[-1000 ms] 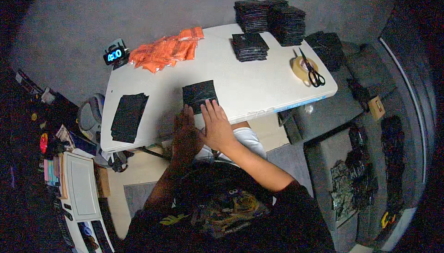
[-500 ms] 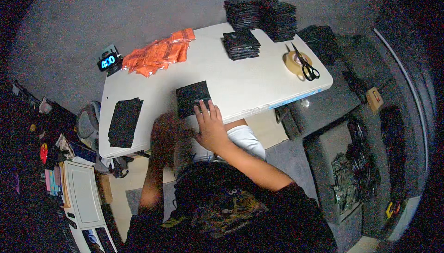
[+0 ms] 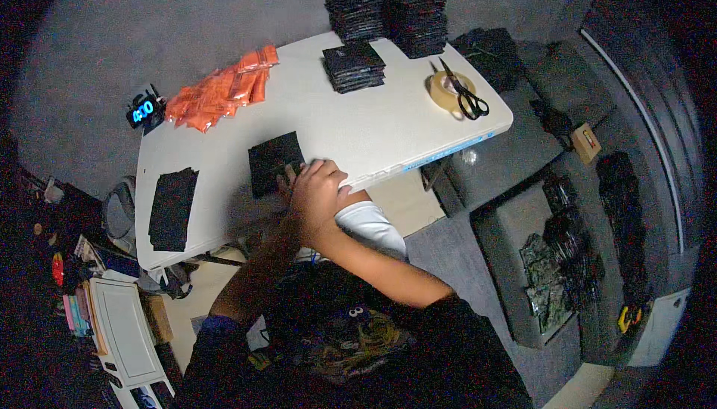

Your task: Place items into black poly mailers and seal them.

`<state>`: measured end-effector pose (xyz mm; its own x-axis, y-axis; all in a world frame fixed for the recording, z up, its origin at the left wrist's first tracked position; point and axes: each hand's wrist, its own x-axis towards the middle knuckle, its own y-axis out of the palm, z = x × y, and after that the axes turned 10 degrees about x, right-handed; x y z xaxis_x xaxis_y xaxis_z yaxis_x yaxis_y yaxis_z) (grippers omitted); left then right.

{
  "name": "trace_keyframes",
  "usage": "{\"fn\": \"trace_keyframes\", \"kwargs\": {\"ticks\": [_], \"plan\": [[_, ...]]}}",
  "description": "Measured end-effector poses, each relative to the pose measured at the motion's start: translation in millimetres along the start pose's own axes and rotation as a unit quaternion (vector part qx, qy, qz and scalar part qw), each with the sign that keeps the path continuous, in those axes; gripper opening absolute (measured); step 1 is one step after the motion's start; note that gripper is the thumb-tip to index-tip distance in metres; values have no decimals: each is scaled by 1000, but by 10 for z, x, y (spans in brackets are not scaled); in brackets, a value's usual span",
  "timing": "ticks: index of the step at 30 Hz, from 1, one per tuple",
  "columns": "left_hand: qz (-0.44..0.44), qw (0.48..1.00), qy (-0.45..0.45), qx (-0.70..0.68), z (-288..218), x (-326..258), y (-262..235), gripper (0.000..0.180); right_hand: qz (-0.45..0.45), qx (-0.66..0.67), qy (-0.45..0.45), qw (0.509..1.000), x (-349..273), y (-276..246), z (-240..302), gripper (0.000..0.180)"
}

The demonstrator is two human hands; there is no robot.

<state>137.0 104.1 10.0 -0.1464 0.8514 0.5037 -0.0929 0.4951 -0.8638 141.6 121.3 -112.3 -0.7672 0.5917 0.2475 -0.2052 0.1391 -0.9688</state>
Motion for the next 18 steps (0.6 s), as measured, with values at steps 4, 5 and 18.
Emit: {"fn": "trace_keyframes", "kwargs": {"ticks": [4,5,18], "plan": [[4,1000,9,25,9,-131,168,15,4,74,-32,997,-170,-204,-166,65],[-13,999,28,11,-2,-158,171,14,3,92,-39,995,-117,-266,-90,65],[-28,958,-197,-206,782,-892,-236,76,-77,336,-196,918,-181,-990,-346,86]]}}
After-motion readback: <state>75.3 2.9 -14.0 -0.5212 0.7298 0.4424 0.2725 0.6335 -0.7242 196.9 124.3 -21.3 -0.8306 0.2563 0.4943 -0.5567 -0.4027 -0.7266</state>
